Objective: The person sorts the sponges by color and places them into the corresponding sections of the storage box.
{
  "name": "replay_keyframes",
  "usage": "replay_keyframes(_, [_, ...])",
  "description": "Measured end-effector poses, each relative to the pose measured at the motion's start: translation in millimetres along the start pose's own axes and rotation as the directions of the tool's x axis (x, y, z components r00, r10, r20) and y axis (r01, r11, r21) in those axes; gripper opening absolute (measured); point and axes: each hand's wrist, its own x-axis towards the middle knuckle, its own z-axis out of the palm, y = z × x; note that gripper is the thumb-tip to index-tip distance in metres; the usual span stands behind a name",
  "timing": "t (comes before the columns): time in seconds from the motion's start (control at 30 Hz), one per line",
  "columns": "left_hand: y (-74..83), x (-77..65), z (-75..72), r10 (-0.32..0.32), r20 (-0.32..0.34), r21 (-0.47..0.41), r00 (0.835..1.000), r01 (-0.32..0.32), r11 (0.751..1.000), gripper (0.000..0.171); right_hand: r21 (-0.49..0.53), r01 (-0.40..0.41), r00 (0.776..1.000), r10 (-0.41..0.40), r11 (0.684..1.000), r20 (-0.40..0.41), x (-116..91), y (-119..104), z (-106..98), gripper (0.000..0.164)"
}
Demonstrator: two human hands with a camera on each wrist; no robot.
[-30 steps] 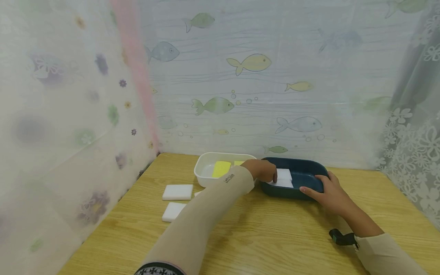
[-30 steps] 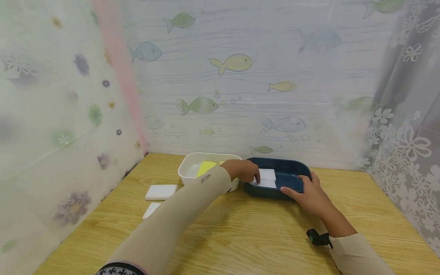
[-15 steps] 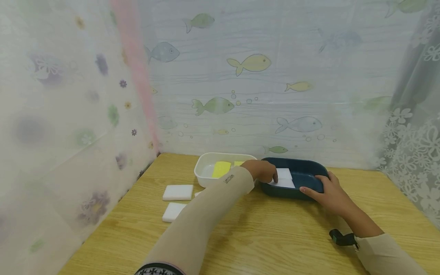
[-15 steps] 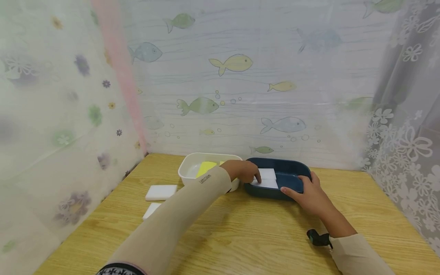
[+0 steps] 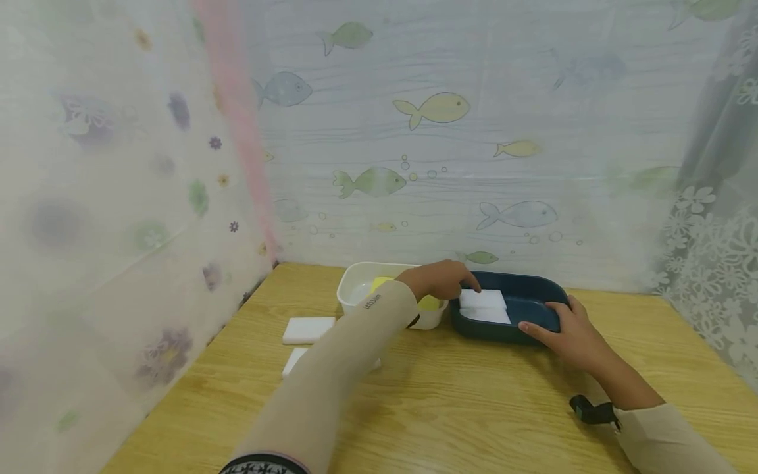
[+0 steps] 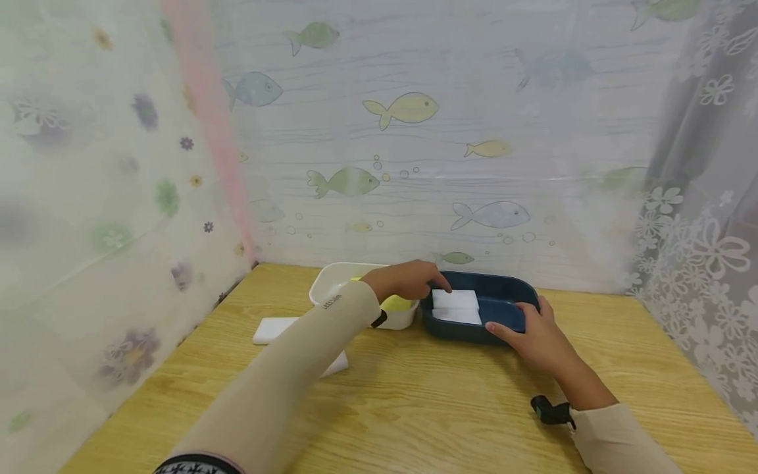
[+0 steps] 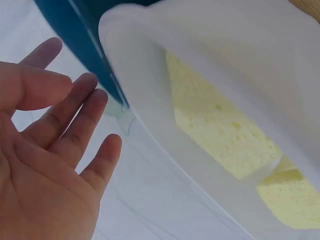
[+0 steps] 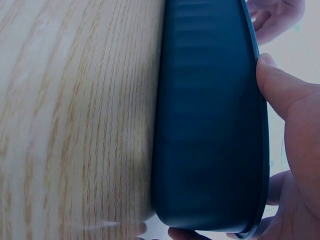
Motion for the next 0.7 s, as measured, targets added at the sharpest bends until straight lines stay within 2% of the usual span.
replay_keyframes(0.17, [-15.4, -20.5, -6.2, 0.047, -0.083, 0.012, 0.995, -0.047, 0.999, 0.052, -0.001, 0.01, 1.0, -0.01, 1.0, -0.003, -1, 1, -1, 0.105])
replay_keyframes(0.33, [-39.0, -52.4, -9.6, 0.066, -0.155, 0.011, 0.986, -0.066, 0.998, 0.046, -0.008, 0.01, 1.0, -0.01, 1.0, 0.006, 0, 1, 0, 0.105])
replay_keyframes(0.47, [-57.9, -79.0, -12.3, 0.044, -0.204, -0.018, 0.978, -0.048, 0.999, 0.042, -0.013, 0.008, 1.0, -0.008, 1.0, 0.005, -1, 2, 0, 0.104])
replay_keyframes(0.6, [-70.3, -108.4, -12.3, 0.012, -0.24, -0.056, 0.971, -0.026, 0.998, 0.041, -0.012, 0.009, 1.0, -0.009, 1.0, 0.014, -1, 2, -1, 0.104])
replay_keyframes(0.7, [-77.8, -130.3, -9.6, -0.015, -0.286, -0.092, 0.958, -0.012, 0.996, 0.042, -0.018, 0.01, 1.0, -0.01, 1.0, 0.016, -1, 2, -1, 0.104])
